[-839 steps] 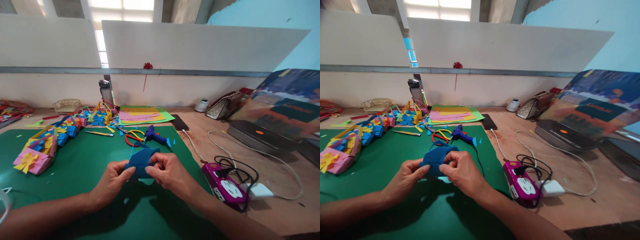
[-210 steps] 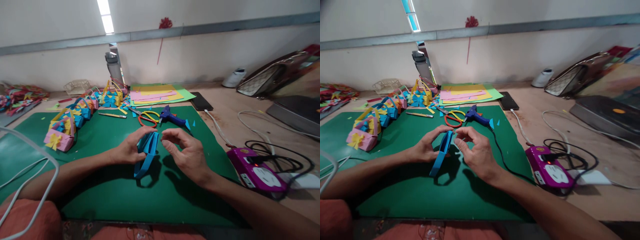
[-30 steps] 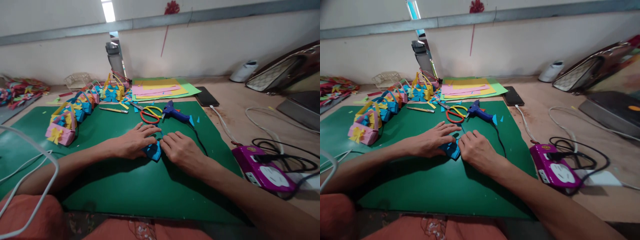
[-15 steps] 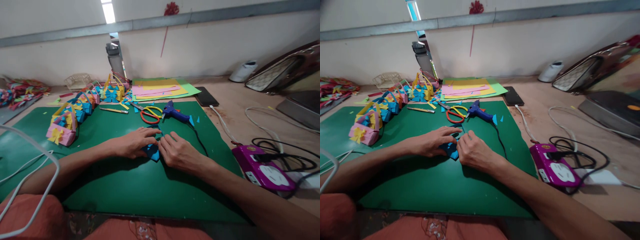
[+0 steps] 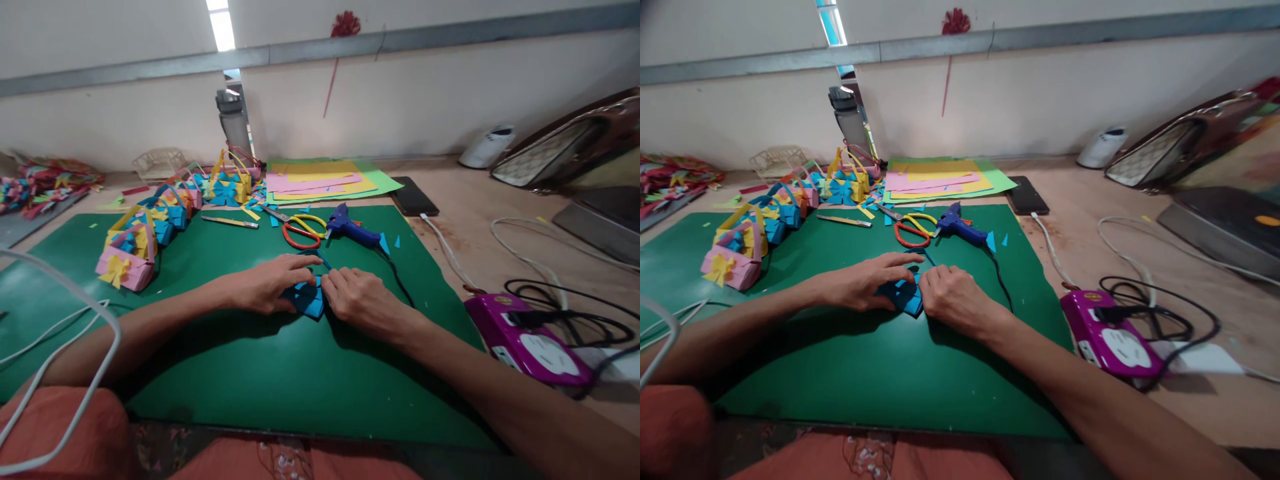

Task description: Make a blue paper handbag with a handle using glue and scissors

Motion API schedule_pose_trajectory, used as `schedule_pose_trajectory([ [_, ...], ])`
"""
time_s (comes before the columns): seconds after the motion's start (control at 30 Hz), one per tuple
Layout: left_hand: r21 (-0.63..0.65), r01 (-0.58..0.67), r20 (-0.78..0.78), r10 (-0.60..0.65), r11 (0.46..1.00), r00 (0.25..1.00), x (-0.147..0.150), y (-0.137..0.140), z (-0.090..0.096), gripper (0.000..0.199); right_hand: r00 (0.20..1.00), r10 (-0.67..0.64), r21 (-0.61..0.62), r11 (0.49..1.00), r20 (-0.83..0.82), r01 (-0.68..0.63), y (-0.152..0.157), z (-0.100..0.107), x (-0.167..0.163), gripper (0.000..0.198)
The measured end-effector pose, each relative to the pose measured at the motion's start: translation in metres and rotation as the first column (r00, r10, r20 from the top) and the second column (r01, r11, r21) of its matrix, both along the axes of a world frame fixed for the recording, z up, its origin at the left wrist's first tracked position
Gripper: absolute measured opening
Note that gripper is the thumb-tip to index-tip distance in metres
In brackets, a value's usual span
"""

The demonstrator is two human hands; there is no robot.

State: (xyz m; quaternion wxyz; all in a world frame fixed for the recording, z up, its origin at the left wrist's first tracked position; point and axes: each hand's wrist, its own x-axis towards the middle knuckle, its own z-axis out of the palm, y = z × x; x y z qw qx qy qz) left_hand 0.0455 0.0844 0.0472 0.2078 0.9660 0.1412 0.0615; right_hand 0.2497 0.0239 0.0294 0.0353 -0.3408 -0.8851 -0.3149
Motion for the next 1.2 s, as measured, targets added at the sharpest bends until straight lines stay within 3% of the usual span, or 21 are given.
schedule_pose_trajectory([
  [0.27, -0.005, -0.009, 0.156, 0.009, 1.0, 0.988, -0.001, 0.001, 0.001, 0.023, 0.954, -0.204, -0.125, 0.976, -0.219, 0.18, 0.003, -0.001, 0.006, 0.019],
  [0.33, 0.003, -0.039, 0.288, 0.036, 0.999, 0.957, 0.0, 0.001, 0.001, 0.023, 0.93, -0.234, -0.103, 0.972, -0.285, 0.213, 0.003, 0.0, 0.008, 0.017],
  [0.4, -0.008, -0.191, 0.508, 0.169, 0.982, 0.845, 0.0, 0.001, 0.0, 0.027, 0.914, -0.225, -0.053, 0.974, -0.338, 0.221, 0.003, 0.001, 0.01, 0.016],
  [0.5, -0.234, -0.468, 0.713, 0.478, 0.852, 0.513, 0.002, 0.003, 0.0, 0.038, 0.911, -0.175, 0.048, 0.977, -0.374, 0.208, 0.002, 0.005, 0.012, 0.02],
  [0.57, -0.505, -0.457, 0.656, 0.67, 0.732, 0.347, 0.003, 0.004, -0.002, 0.046, 0.916, -0.138, 0.109, 0.976, -0.377, 0.191, 0.0, 0.009, 0.013, 0.022],
  [0.6, -0.645, -0.387, 0.578, 0.752, 0.659, 0.317, 0.005, 0.005, -0.003, 0.048, 0.918, -0.12, 0.136, 0.974, -0.377, 0.184, 0.0, 0.011, 0.013, 0.023],
  [0.67, -0.859, -0.192, 0.383, 0.845, 0.475, 0.374, 0.009, 0.003, -0.007, 0.048, 0.923, -0.088, 0.187, 0.968, -0.374, 0.168, -0.002, 0.015, 0.014, 0.023],
  [0.73, -0.959, -0.031, 0.232, 0.838, 0.283, 0.494, 0.013, -0.001, -0.012, 0.048, 0.93, -0.06, 0.234, 0.96, -0.362, 0.153, -0.003, 0.018, 0.016, 0.021],
  [0.8, -0.98, 0.086, 0.196, 0.804, 0.179, 0.561, 0.015, -0.006, -0.016, 0.051, 0.937, -0.041, 0.272, 0.952, -0.347, 0.142, -0.003, 0.019, 0.017, 0.02],
  [0.9, -0.957, 0.215, 0.287, 0.753, 0.195, 0.592, 0.013, -0.011, -0.018, 0.039, 0.944, -0.027, 0.314, 0.94, -0.328, 0.135, -0.002, 0.02, 0.02, 0.017],
  [0.97, -0.947, 0.238, 0.317, 0.736, 0.214, 0.598, 0.009, -0.011, -0.017, 0.032, 0.947, -0.023, 0.324, 0.937, -0.319, 0.131, -0.001, 0.02, 0.021, 0.016],
  [1.1, -0.966, 0.203, 0.252, 0.759, 0.16, 0.601, 0.006, -0.01, -0.015, 0.029, 0.945, -0.002, 0.309, 0.945, -0.327, 0.109, 0.001, 0.017, 0.021, 0.018],
  [1.2, -0.97, 0.193, 0.236, 0.755, 0.147, 0.612, 0.006, -0.01, -0.017, 0.032, 0.908, -0.025, 0.222, 0.967, -0.419, 0.129, 0.001, 0.014, 0.02, 0.019],
])
